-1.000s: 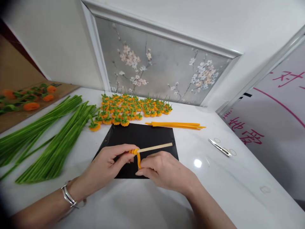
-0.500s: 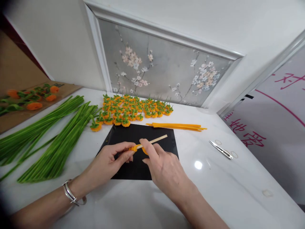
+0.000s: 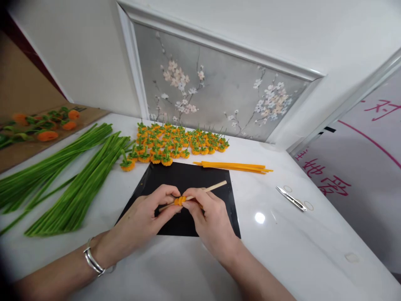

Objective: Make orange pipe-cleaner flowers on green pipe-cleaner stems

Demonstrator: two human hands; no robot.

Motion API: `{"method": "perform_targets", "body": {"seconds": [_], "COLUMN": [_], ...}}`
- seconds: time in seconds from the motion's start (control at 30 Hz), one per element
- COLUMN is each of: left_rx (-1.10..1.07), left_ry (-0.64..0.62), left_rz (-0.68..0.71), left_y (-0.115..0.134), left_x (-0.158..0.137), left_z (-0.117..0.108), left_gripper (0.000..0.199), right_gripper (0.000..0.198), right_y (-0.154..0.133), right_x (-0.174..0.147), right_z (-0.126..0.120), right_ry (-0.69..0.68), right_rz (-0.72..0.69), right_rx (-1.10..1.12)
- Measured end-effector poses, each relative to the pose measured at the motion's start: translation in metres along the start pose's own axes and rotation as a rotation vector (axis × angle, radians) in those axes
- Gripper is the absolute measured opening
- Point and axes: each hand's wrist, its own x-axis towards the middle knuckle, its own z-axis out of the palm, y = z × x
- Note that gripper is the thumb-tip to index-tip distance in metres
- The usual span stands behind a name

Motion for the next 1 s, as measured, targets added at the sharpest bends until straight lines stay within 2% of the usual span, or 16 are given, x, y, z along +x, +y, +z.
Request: {"method": "perform_targets", "body": {"seconds": [0.13,0.3,0.47,0.7,1.0], "left_rx": [0.058,0.075,0.088,0.366,0.520], "left_ry": [0.007,0.006,0.067,0.089,0.150], "left_rz": [0.026,0.070,0.140,0.256,0.247], "left_y": [-0.002,-0.004,-0.005,-0.007,-0.002], "left_x": [-0.001,0.000,0.000,-0.003,-0.005], "left_z": [0.002,0.004,0.003,0.005,0.006], "left_gripper": [0.003,0.010,0.015,0.021,0.021], "right_gripper": [0.012,0.015,0.016,0.022,0.030], "right_y": [-0.002,-0.001,0.002,0.002,-0.005], "right_x": [0.000,-0.002,-0.007,-0.010,-0.009], "right_z": [0.003,0.005,0.008,0.014,0.016], "right_ry": [-0.006,0.017,0.004,-0.048,-0.093], "right_rz": [-0.032,-0.113,-0.141,-0.139,-0.177], "right_rx": [-0.036,-0.108,-0.223,-0.292,-0.459]}}
